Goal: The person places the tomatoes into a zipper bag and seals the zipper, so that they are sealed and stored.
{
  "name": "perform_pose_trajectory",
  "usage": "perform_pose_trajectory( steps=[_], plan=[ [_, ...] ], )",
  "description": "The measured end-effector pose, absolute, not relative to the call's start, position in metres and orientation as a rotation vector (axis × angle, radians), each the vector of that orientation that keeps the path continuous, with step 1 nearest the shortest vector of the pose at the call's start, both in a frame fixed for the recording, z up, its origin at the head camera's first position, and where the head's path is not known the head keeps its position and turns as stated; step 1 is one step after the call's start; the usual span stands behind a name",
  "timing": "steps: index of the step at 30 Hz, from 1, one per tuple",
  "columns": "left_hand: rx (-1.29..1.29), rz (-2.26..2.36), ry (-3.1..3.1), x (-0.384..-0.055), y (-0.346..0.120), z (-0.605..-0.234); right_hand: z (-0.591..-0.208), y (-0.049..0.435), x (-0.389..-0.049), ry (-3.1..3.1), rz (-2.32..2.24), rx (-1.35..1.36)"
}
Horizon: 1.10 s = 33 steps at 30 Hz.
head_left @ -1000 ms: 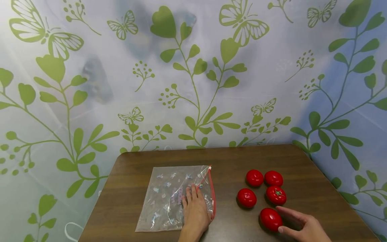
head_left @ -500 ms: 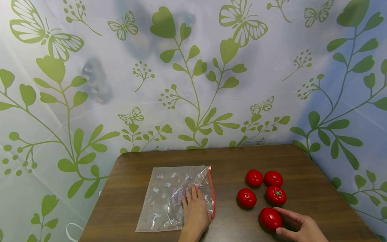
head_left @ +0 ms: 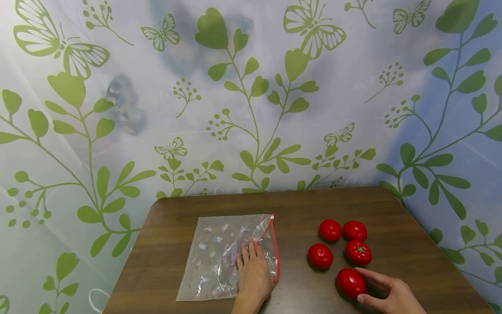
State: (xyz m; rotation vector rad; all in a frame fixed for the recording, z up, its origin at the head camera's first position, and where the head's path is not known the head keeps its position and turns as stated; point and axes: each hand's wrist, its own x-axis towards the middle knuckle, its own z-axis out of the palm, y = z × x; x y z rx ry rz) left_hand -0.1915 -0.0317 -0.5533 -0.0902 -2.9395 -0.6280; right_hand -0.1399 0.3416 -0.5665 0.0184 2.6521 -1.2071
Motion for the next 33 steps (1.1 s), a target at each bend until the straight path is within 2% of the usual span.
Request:
perform_pose_trajectory(
  steps=[12, 22, 33],
  plan=[
    [-0.09, -0.603, -2.949, -0.191, -0.032, -0.551, -0.567, 0.341, -0.137, 2.748, -1.154, -0.07],
    [-0.1, -0.612, -2.952, -0.19, -0.033, -0.553, -0.558, 0.335, -0.133, 2.762, -1.159, 0.052],
    [-0.089, -0.607, -2.952, -0.189, -0.034, -0.553, -0.543, 0.338, -0.13, 2.799, -1.152, -0.076]
  ],
)
